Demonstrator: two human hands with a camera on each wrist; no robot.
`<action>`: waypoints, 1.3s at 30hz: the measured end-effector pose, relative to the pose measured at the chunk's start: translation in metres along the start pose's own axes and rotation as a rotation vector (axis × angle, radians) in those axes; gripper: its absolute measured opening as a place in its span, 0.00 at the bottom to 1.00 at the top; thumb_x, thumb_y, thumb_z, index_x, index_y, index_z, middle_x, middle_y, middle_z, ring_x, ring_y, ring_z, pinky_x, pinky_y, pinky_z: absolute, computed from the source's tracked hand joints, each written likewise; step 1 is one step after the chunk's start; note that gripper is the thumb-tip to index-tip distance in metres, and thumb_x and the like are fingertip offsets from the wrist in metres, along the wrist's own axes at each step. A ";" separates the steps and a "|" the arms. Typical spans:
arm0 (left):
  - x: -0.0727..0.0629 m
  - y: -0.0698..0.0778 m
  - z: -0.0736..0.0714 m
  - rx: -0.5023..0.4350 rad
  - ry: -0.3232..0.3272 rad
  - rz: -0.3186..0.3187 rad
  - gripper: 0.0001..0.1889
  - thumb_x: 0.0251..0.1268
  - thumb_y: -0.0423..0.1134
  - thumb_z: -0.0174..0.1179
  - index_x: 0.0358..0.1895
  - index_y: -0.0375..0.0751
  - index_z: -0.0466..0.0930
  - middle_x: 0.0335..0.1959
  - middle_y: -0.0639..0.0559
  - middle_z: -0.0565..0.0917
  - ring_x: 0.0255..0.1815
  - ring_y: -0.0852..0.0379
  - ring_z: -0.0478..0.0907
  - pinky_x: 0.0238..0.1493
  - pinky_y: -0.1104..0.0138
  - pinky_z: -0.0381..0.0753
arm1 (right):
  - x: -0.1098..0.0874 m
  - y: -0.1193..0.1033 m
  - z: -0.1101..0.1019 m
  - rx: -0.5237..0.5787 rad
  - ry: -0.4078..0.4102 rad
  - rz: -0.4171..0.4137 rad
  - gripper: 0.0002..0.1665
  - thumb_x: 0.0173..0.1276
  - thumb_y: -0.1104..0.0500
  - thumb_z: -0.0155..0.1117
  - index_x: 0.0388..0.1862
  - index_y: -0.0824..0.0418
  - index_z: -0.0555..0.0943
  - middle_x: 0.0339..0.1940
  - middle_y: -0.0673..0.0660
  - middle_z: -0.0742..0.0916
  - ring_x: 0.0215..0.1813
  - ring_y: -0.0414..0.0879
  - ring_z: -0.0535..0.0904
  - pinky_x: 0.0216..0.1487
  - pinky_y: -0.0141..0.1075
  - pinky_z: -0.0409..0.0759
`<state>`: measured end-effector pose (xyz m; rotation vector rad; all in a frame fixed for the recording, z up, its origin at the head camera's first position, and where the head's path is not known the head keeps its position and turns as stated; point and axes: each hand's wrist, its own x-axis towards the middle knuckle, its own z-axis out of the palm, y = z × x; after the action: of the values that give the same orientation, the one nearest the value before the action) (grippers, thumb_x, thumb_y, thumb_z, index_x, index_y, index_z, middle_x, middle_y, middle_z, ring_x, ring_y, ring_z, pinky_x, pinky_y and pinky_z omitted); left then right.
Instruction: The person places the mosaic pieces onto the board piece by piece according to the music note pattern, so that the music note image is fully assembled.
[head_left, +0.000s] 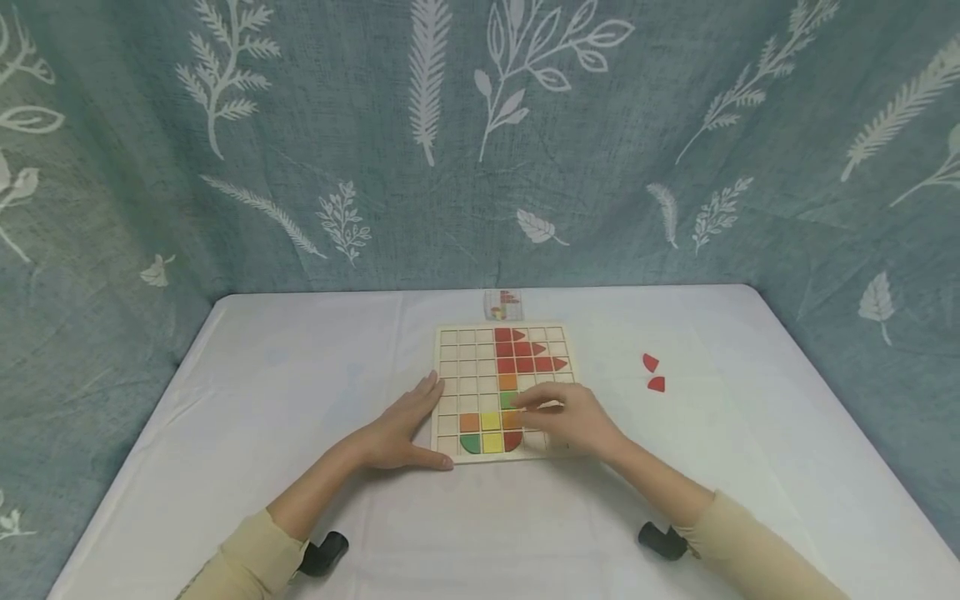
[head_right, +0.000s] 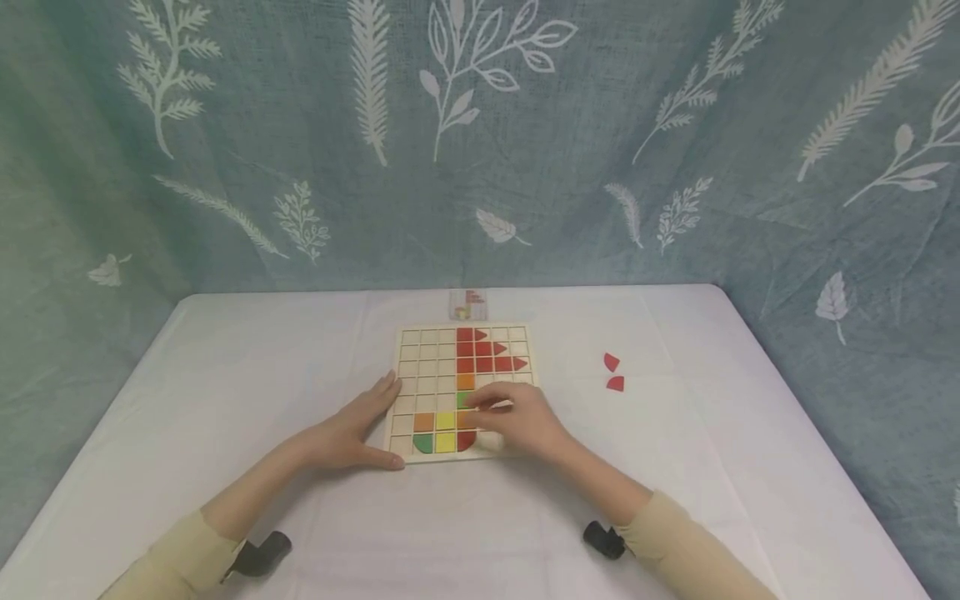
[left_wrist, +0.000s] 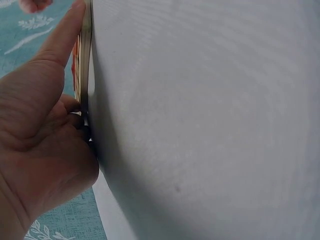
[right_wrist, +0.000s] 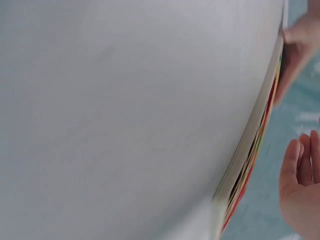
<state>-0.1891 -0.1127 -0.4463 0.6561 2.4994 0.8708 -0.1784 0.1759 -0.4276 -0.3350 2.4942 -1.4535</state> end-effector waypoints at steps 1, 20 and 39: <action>0.000 0.000 0.000 0.001 0.000 0.001 0.63 0.47 0.60 0.73 0.78 0.34 0.41 0.79 0.39 0.39 0.79 0.42 0.36 0.76 0.47 0.42 | -0.002 0.004 -0.006 0.007 0.020 0.016 0.14 0.62 0.52 0.72 0.46 0.52 0.87 0.44 0.47 0.87 0.49 0.43 0.82 0.53 0.38 0.82; 0.001 -0.004 0.003 0.002 0.006 -0.002 0.64 0.47 0.61 0.72 0.78 0.36 0.40 0.79 0.40 0.38 0.79 0.42 0.35 0.75 0.47 0.42 | -0.032 0.081 -0.134 -0.314 0.247 0.198 0.22 0.67 0.57 0.67 0.57 0.65 0.79 0.53 0.67 0.83 0.56 0.61 0.77 0.43 0.41 0.81; 0.002 -0.005 0.007 0.010 0.016 0.002 0.63 0.47 0.60 0.72 0.78 0.35 0.41 0.79 0.40 0.38 0.79 0.43 0.35 0.76 0.48 0.41 | -0.028 0.089 -0.135 -0.352 0.285 0.140 0.21 0.64 0.58 0.70 0.52 0.68 0.81 0.43 0.63 0.87 0.44 0.54 0.82 0.37 0.35 0.80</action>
<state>-0.1886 -0.1122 -0.4549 0.6570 2.5192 0.8686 -0.2013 0.3374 -0.4381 -0.0075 2.9360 -1.0701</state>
